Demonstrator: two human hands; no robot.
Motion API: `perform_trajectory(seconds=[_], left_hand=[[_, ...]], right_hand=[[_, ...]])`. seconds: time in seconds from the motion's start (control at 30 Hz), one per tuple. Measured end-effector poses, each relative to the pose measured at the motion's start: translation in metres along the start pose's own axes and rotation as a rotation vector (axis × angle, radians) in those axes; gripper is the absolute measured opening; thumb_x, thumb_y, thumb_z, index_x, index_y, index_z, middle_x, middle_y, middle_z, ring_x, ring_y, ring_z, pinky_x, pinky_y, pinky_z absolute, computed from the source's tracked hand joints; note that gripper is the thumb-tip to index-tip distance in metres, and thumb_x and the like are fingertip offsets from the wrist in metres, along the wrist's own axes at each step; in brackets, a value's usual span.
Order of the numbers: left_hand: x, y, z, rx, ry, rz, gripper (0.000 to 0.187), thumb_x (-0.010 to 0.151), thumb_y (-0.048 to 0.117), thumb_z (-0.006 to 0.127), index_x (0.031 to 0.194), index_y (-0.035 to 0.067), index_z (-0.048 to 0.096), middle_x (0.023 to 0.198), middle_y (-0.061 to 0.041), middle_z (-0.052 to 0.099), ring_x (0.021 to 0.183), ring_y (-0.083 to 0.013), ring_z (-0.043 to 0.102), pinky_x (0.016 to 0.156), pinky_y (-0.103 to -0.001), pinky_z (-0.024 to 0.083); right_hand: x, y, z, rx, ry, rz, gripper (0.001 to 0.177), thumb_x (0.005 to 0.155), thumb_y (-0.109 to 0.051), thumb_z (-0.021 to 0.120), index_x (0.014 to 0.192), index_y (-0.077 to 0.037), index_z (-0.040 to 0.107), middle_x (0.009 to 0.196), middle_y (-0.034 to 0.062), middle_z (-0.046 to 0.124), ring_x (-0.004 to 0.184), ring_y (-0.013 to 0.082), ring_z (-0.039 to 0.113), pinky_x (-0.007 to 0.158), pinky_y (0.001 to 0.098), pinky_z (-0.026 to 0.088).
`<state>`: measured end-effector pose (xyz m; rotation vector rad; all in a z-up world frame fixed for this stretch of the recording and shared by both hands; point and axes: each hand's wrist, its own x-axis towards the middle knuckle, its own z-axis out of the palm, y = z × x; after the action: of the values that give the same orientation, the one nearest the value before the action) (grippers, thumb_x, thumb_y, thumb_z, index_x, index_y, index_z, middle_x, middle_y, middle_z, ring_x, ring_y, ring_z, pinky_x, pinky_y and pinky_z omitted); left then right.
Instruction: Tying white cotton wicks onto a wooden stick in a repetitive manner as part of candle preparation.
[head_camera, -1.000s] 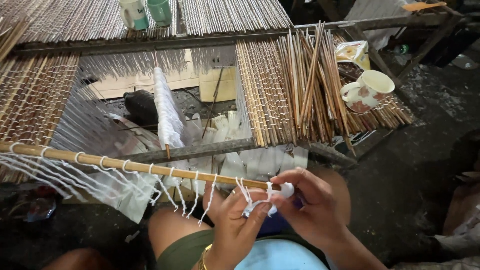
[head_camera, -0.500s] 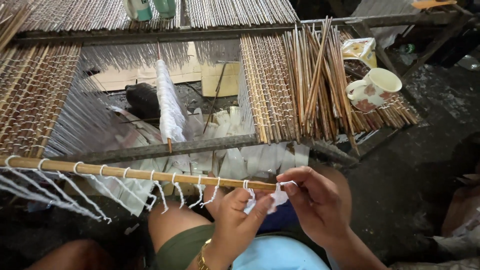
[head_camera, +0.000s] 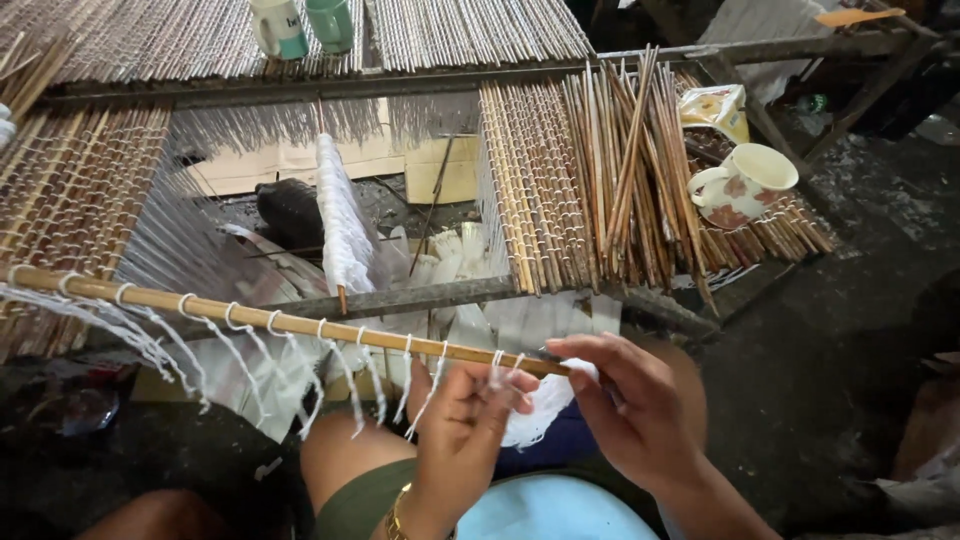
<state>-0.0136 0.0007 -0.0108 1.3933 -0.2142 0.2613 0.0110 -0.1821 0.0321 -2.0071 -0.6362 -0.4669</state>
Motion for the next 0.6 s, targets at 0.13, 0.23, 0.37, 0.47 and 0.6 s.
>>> perform_trajectory(seconds=[0.13,0.23,0.37,0.47,0.6], left_hand=[[0.006,0.004,0.000,-0.095,-0.036,-0.182,0.045,0.096,0.029,0.063,0.133,0.003,0.060,0.099,-0.009,0.077,0.077,-0.0134,0.071,0.076,-0.028,0.060],[0.014,0.011,0.001,0.162,0.043,0.086,0.030,0.106,0.034,0.049,0.107,0.011,0.068,0.077,0.001,0.076,0.072,-0.0066,0.072,0.104,-0.029,0.041],[0.018,0.001,-0.012,-0.127,0.070,0.104,0.027,0.106,0.023,0.052,0.110,0.000,0.066,0.075,-0.008,0.066,0.068,-0.0123,0.064,0.067,-0.027,0.055],[0.016,-0.001,-0.031,-0.084,0.167,0.035,0.025,0.104,0.026,0.055,0.109,0.006,0.069,0.076,-0.006,0.070,0.058,-0.0082,0.057,0.056,-0.022,0.048],[0.016,-0.005,-0.046,-0.113,0.246,0.088,0.020,0.104,0.020,0.055,0.107,0.005,0.068,0.095,-0.006,0.069,0.078,-0.0098,0.069,0.059,-0.019,0.052]], right_hand=[[0.005,-0.006,0.003,0.029,-0.042,-0.059,0.021,0.097,-0.007,0.057,0.112,-0.012,0.071,0.089,0.0000,0.072,0.066,0.0136,0.056,0.062,0.0288,0.046],[0.005,-0.005,0.003,-0.002,-0.056,-0.022,0.012,0.094,-0.017,0.068,0.105,-0.013,0.070,0.086,-0.0005,0.068,0.050,0.0059,0.050,0.050,0.0223,0.044],[-0.023,0.053,-0.028,-0.212,-0.036,0.130,0.017,0.088,-0.016,0.067,0.103,-0.021,0.074,0.090,-0.0042,0.070,0.068,0.0093,0.063,0.065,0.0247,0.048],[-0.048,0.098,-0.061,-0.317,-0.076,0.458,0.028,0.083,-0.015,0.065,0.108,-0.021,0.077,0.099,-0.0017,0.078,0.083,0.0125,0.069,0.079,0.0259,0.050],[-0.135,0.258,-0.104,-0.821,-0.269,0.963,0.026,0.087,-0.044,0.062,0.096,-0.020,0.070,0.087,0.0120,0.078,0.084,0.0292,0.077,0.076,0.0420,0.051]])
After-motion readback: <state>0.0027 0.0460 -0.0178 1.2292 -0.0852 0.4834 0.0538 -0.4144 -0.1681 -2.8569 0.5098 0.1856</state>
